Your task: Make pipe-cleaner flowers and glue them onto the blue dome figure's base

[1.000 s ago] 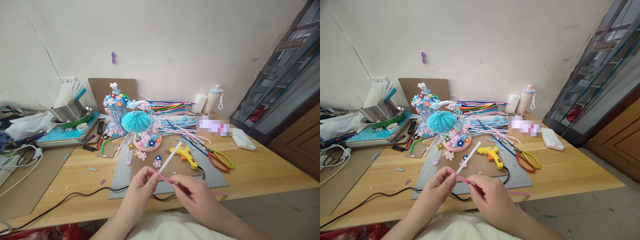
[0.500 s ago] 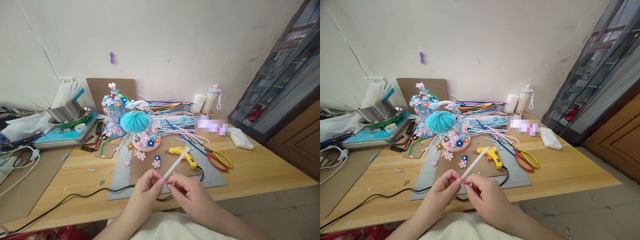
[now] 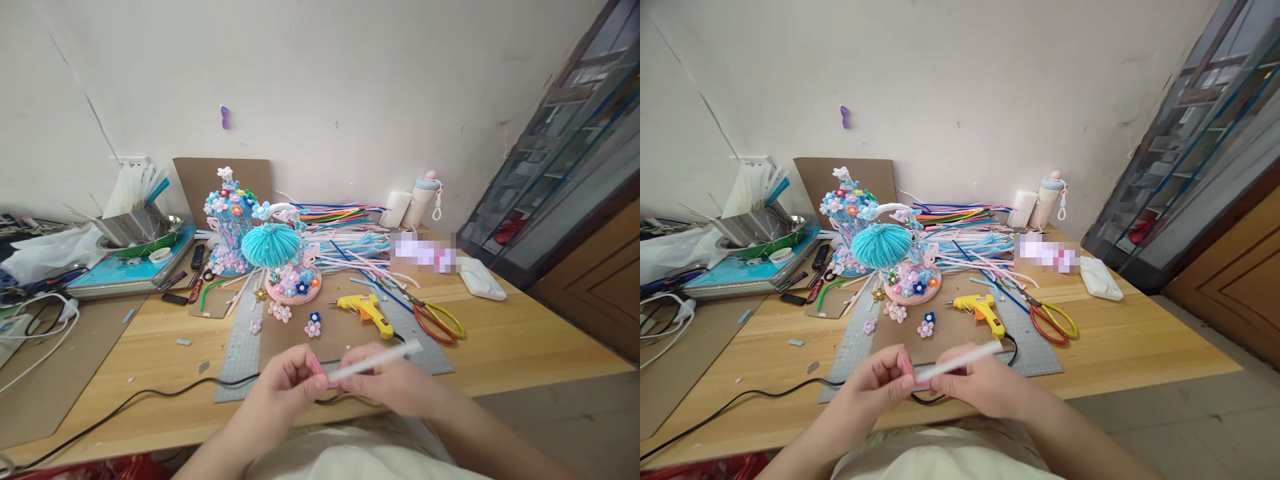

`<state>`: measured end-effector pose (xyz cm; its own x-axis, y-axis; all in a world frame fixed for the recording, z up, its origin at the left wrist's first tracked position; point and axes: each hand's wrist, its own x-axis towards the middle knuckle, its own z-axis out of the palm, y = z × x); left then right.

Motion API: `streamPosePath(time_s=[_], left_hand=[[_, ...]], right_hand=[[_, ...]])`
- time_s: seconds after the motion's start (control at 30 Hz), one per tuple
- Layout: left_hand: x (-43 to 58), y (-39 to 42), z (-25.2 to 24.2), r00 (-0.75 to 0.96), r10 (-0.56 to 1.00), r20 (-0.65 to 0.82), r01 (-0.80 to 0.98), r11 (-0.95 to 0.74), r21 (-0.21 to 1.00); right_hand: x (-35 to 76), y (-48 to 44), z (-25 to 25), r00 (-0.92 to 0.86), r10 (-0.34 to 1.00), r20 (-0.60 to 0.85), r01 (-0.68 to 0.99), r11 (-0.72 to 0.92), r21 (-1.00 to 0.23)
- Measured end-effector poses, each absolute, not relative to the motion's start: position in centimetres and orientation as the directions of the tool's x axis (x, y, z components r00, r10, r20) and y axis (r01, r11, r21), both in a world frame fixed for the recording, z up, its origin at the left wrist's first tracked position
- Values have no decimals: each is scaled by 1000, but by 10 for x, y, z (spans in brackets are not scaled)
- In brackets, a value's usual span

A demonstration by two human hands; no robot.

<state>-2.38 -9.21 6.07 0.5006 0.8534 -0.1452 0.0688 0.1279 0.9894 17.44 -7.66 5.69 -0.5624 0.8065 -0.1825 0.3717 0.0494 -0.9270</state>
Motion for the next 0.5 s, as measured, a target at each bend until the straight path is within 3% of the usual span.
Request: streamPosePath(time_s=[0.07, 0.13, 0.2, 0.27, 0.37, 0.5], left_hand=[[-26, -95, 67, 605, 772, -192, 226, 65, 972], [-25, -96, 69, 624, 748, -224, 404, -63, 913], [-22, -94, 65, 554, 812, -183, 520, -165, 838], [-19, -90, 57, 447, 886, -123, 550, -164, 819], [-17, -82, 46, 314, 943, -107, 386, -24, 922], [-20, -76, 44, 312, 918, -245, 11, 255, 967]], right_hand=[[179, -63, 67, -645, 693, -323, 455, 9, -890], [178, -54, 79, -656, 644, -394, 574, 87, -814], [173, -53, 92, -629, 697, -345, 656, 238, -716], [167, -61, 102, -616, 766, -184, 694, 418, -586], [159, -79, 103, -596, 799, 76, 712, 570, -411], [160, -99, 88, -569, 785, 244, 698, 618, -361]])
